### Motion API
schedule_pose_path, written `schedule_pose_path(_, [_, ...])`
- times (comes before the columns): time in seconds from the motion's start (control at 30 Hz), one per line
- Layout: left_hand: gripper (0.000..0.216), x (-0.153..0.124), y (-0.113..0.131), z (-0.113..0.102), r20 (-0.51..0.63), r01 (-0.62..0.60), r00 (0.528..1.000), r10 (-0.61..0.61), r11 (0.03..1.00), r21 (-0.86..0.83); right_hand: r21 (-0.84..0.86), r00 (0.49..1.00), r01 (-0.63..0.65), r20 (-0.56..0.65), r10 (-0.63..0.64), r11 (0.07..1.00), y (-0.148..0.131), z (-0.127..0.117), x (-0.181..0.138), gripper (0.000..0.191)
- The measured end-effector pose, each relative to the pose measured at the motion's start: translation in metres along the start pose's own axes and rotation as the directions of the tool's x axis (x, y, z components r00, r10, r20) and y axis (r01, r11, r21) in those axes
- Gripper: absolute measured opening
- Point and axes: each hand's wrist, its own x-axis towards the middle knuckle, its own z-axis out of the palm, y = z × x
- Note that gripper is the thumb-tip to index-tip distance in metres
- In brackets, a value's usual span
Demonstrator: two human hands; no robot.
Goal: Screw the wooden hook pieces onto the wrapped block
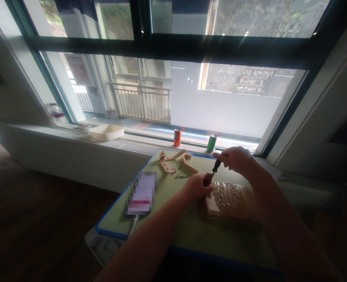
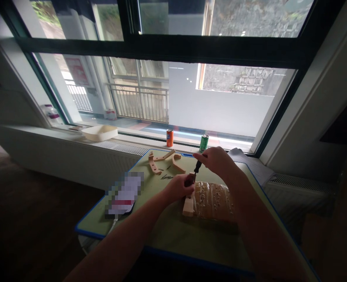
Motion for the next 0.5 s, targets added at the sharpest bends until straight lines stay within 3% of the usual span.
schedule_pose_path(0.13, [0.021,0.0,0.0,-0.001,0.002,0.006,1.0,-0.006,1.0,0.019,0.11,0.996,0.084,-0.03,-0.081,0.99,-0.005,-0.001,0.0,0.038])
schedule_pose_path(0.3, [0.022,-0.001,0.001,-0.002,0.015,-0.006,1.0,0.006,1.0,0.028,0.222,0.987,0.103,0.1,-0.128,0.97,-0.006,-0.011,-0.007,0.038])
schedule_pose_path(0.5, [0.019,0.001,0.002,-0.001,-0.005,-0.01,1.0,0.01,1.0,0.029,-0.028,0.996,0.072,-0.055,-0.073,0.997,-0.014,0.004,0.001,0.045])
